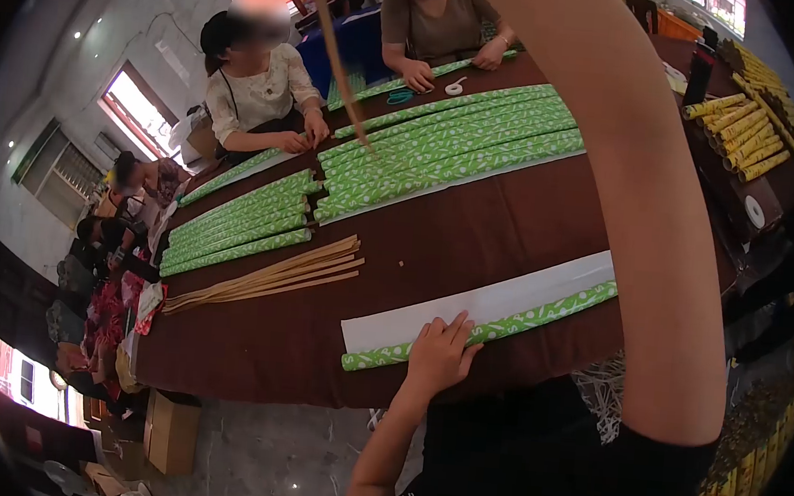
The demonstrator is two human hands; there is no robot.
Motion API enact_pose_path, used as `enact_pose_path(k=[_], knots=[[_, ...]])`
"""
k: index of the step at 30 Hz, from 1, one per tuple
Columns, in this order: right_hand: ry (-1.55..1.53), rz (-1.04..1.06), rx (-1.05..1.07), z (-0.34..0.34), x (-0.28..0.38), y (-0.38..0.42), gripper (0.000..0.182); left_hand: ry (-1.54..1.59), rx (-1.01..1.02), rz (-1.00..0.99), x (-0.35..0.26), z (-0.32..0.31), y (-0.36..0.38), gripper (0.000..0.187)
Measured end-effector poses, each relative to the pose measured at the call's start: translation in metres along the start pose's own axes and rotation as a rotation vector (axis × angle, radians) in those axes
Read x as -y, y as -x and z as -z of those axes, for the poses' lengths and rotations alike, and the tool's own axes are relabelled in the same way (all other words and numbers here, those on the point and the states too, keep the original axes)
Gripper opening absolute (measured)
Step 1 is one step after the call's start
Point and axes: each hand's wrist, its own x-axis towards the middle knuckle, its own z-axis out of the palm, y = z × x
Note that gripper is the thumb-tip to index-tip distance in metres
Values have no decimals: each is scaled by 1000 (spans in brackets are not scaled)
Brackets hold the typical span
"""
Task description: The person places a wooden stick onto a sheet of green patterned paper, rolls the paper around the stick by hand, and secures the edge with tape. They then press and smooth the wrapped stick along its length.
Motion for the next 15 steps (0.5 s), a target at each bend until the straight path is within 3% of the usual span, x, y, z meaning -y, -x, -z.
enact_pose_path(k=[15], knots=[[31, -115, 270, 45, -42, 21, 15, -17, 9, -8, 1, -1, 0, 40]])
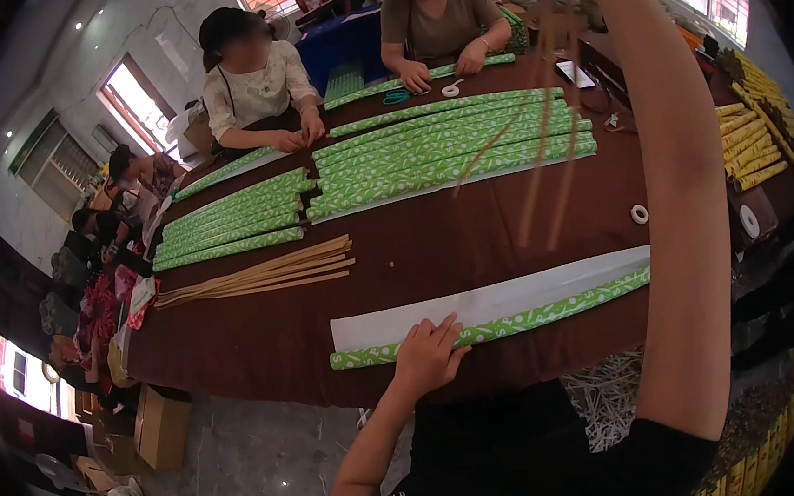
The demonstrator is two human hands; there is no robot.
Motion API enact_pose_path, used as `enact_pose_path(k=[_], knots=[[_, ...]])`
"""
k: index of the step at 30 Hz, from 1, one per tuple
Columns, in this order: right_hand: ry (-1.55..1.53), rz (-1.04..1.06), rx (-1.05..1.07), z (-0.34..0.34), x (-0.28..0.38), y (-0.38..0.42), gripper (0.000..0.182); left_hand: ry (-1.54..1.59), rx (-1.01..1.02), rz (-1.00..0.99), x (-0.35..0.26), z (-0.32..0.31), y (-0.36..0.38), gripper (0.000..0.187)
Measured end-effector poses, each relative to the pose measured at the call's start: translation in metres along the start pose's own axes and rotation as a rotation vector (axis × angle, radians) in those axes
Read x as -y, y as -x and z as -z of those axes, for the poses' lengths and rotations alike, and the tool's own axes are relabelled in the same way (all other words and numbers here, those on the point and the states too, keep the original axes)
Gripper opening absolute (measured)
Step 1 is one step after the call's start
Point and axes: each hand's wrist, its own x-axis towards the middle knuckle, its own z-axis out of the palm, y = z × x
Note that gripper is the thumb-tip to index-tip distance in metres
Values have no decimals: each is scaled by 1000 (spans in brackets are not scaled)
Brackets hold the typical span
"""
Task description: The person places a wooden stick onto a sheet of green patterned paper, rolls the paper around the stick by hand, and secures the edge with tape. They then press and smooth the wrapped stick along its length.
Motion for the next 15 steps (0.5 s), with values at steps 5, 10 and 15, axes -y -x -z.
enact_pose_path(k=[5, 10, 15], knots=[[38, -53, 92, 17, -27, 13, 15, -38, 40, 17, -1, 1, -1, 38], [82, -112, 176, 44, -39, 21, 16, -22, 15, 4, 0, 0, 0, 39], [-105, -32, 239, -14, -48, 101, 17, -17, 45, 3, -3, 1, -3, 40]])
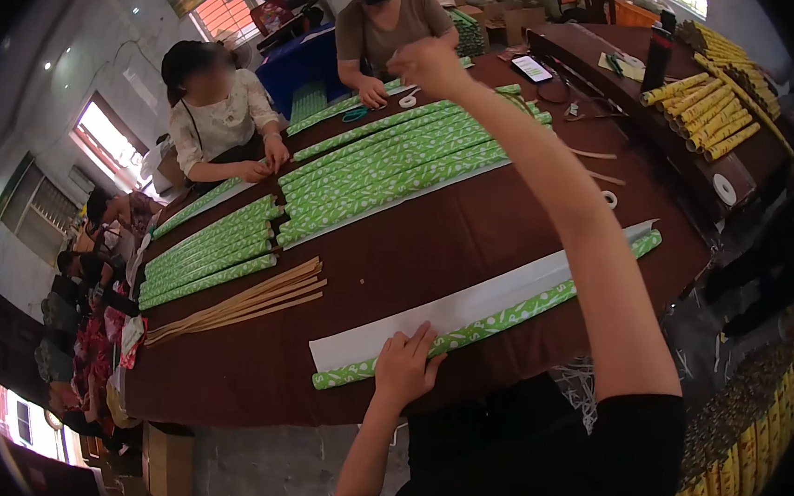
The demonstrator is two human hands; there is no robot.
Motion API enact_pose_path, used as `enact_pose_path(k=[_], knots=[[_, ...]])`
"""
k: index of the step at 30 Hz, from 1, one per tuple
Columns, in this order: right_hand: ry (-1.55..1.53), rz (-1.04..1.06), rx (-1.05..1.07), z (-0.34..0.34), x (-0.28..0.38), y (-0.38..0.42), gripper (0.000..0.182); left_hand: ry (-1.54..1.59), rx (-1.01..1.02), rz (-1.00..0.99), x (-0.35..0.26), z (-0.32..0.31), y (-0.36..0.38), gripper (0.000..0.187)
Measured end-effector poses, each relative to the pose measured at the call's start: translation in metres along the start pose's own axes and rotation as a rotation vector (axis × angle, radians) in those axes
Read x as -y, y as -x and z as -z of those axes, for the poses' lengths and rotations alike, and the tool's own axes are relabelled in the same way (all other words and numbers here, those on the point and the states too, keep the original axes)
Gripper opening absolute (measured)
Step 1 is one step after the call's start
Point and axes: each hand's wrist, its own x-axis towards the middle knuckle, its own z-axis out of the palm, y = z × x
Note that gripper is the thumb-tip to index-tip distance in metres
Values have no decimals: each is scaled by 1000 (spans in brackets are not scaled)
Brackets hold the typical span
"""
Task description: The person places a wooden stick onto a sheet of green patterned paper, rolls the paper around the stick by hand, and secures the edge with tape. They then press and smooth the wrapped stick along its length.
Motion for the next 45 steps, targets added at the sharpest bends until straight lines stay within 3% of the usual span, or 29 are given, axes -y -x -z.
enact_pose_path(k=[5, 9, 11, 13, 17, 26, 29, 33, 35, 37, 42, 45], knots=[[-152, -20, 127, -53, 73, 46, 12, 15, -25, -2, -1, 1, 0, 42], [-48, 2, 265, -91, 119, 58, 10, 15, -43, -18, -1, 0, 0, 42], [-73, 6, 232, -122, 134, 65, 11, -26, -2, -4, -1, 1, 0, 40], [-21, -177, 480, -133, 156, 72, 14, -35, 5, -8, -1, 2, -1, 40], [-48, -300, 668, -152, 187, 93, 18, -18, -6, -15, 0, 1, 0, 39], [-39, -354, 818, -134, 201, 112, 28, -10, -5, -9, 0, 2, 0, 40], [-160, -491, 894, -132, 196, 113, 29, 16, -47, -21, 1, 0, 0, 40], [-433, -622, 723, -153, 186, 121, 31, 5, -50, -19, 0, 0, 1, 39], [-606, -937, 483, -142, 185, 105, 35, -23, 14, 12, 0, 0, 1, 39], [-725, -1013, 338, -133, 173, 91, 37, -23, 24, 14, -1, 1, 1, 39], [-895, -938, -43, -86, 126, 58, 35, -20, 11, 12, 0, 0, 2, 39], [-1007, -835, -256, -61, 82, 39, 24, -9, 8, 9, 1, -1, 3, 39]])
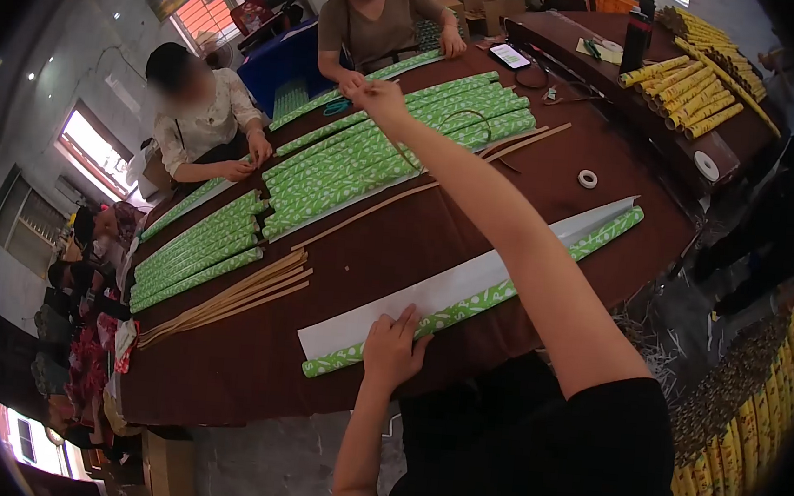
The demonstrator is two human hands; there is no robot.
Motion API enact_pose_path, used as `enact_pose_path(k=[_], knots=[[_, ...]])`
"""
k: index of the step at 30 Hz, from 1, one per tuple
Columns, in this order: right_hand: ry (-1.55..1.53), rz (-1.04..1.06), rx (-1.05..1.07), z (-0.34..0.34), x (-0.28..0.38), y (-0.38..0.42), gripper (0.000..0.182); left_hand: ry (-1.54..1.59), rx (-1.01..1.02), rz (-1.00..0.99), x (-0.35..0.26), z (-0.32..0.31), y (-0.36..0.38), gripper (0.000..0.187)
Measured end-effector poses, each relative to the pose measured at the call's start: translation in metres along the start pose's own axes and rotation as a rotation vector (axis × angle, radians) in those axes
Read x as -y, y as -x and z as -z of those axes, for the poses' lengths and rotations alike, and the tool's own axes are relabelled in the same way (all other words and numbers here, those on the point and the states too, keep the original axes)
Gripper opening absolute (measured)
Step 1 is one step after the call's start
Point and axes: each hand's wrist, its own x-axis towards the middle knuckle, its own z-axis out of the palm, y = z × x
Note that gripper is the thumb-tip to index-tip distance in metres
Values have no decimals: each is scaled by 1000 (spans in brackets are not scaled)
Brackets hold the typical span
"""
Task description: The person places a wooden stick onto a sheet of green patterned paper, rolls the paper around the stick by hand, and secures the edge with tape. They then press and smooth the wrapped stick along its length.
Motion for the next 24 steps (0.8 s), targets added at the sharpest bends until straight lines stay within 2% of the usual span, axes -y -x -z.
enact_pose_path(k=[1, 3, 5, 7, 9, 14, 24], knots=[[14, 8, -31, 13, 1, -18, 21, 12, -30, -16, 0, 0, -1, 39], [-33, -75, -78, 43, 51, -36, 19, 29, -64, -33, -1, 1, -1, 40], [-121, -52, -238, 71, 76, -67, 11, 23, -69, -42, -1, 1, -2, 40], [-90, 79, -278, 114, 93, -100, 10, 26, -70, -44, 0, -1, -1, 40], [-167, 206, -432, 132, 135, -96, 14, 27, -69, -49, 0, 0, -2, 40], [-97, 195, -373, 134, 193, -59, 14, 36, -34, -23, -1, 2, -2, 38], [43, 166, -209, 140, 250, -40, 14, 13, -22, -27, -1, 3, -1, 37]])
